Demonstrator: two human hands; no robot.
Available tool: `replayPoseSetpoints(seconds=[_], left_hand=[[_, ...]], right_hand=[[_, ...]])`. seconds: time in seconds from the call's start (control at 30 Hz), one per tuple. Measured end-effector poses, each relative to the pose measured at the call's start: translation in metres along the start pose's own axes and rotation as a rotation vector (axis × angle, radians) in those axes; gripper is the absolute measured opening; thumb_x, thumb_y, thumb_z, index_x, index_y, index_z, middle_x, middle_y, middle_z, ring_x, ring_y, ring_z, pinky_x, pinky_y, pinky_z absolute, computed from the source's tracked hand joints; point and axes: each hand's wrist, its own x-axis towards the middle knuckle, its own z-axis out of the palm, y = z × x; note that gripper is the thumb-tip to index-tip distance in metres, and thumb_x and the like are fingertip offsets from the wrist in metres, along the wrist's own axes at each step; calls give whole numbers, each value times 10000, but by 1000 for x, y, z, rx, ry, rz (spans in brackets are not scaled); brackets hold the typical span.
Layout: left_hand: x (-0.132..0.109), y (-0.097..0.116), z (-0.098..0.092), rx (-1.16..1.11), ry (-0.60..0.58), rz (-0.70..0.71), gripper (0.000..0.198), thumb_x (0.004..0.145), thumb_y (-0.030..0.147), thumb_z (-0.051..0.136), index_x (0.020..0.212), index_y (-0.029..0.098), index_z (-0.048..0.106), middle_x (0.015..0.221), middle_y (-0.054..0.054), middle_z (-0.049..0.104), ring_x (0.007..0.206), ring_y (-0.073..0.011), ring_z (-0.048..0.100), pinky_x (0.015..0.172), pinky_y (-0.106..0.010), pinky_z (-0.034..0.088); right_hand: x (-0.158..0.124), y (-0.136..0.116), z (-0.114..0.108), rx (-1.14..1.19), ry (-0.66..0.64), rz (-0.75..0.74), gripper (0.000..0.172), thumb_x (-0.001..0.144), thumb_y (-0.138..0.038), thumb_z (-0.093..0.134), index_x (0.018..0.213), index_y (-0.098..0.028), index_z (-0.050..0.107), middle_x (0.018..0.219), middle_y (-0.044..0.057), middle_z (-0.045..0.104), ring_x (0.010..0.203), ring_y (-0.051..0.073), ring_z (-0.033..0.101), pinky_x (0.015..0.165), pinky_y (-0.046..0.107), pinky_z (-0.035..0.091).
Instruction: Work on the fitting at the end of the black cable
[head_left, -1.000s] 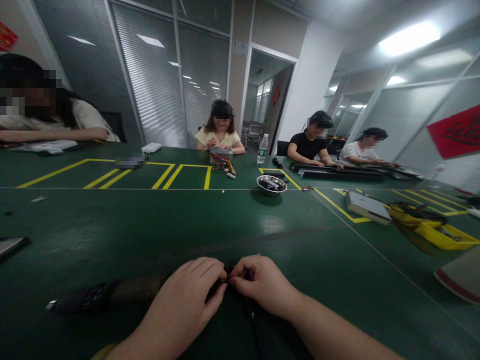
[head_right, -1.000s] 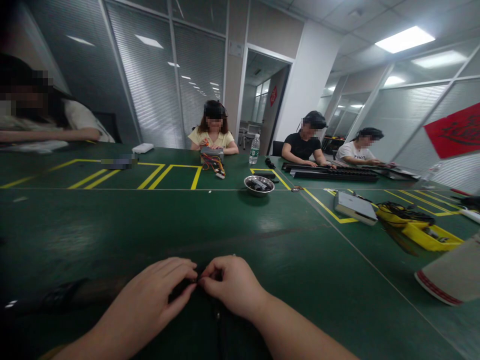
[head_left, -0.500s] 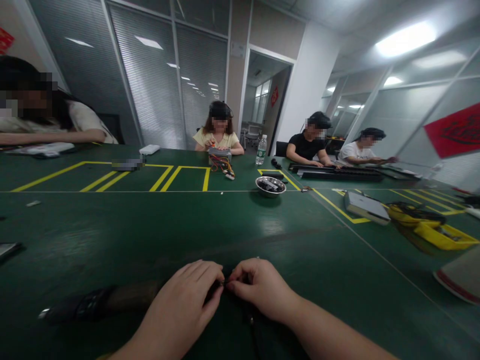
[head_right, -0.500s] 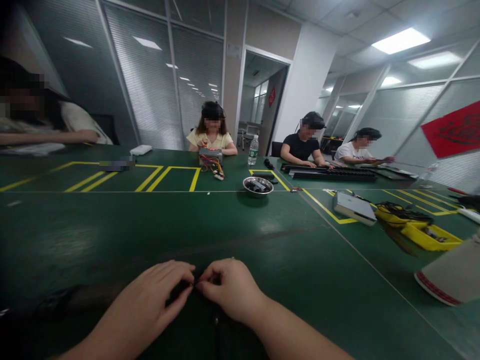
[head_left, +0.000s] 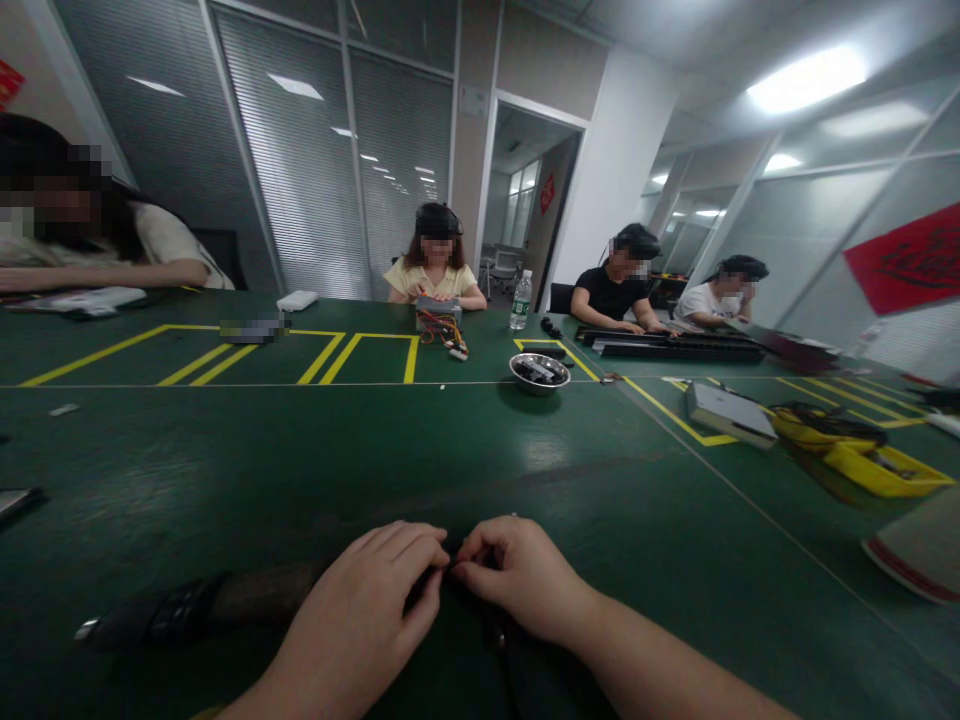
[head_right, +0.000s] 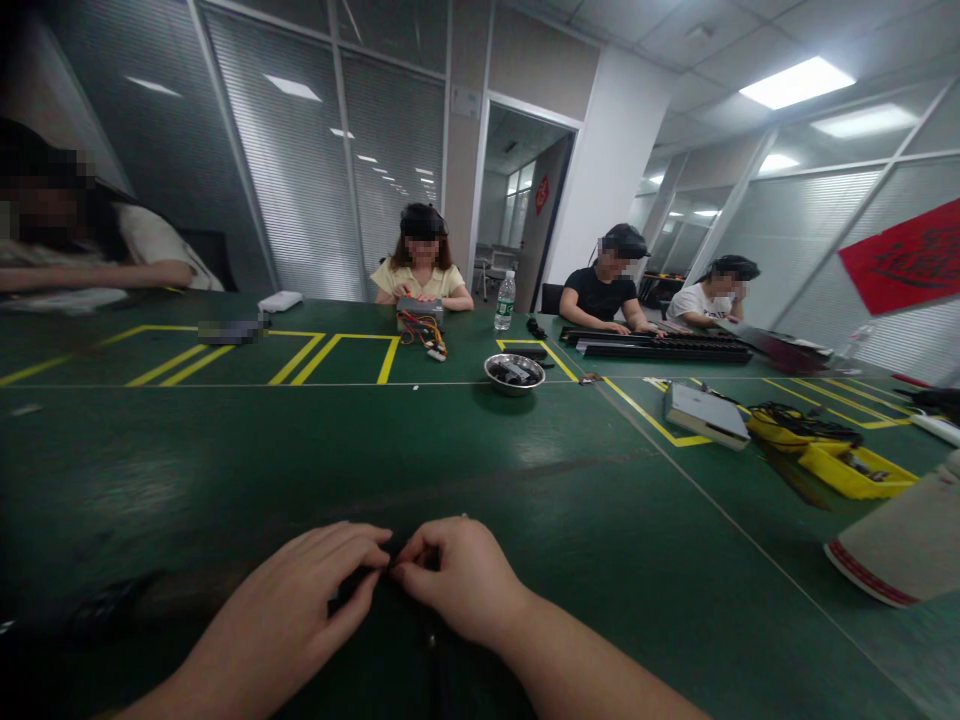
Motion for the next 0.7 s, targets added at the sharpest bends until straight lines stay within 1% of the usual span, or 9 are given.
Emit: replayPoseSetpoints(seconds=[0.17, 0.37, 0.53, 0.7], left_hand=[[-1, -2, 0, 2, -29, -18, 163, 858, 224, 509, 954, 249, 639, 1088, -16, 674, 1008, -218, 633, 891, -402, 520], [-3, -3, 1, -19, 10, -30, 138, 850, 222, 523, 945, 239, 621, 1088, -17, 674, 1002, -214, 641, 877, -380, 528], [-3, -3, 4, -11, 7, -58, 96, 846, 215, 519, 894, 238, 600, 1183, -20, 641, 1077, -234, 611, 923, -422, 507], [-3, -3, 4, -7, -11, -41, 117, 835, 202, 519, 914, 239, 598, 1191, -30, 639, 1079, -238, 608, 915, -427, 508]], right_hand=[[0, 0, 2, -5, 3, 10, 132, 807, -282, 654, 862, -188, 728, 727, -10, 666, 636, 96, 567, 564, 193, 383], [-1, 0, 1, -11, 4, -6, 120, 803, -269, 652, 849, -182, 721, 720, -13, 666, 628, 92, 562, 573, 193, 385], [0, 1, 3, -19, 20, -9, 110, 797, -262, 657, 838, -179, 716, 734, -11, 673, 648, 96, 573, 596, 194, 394], [0, -1, 2, -34, 10, 2, 117, 802, -274, 660, 837, -178, 718, 725, -9, 672, 641, 99, 573, 603, 200, 399]])
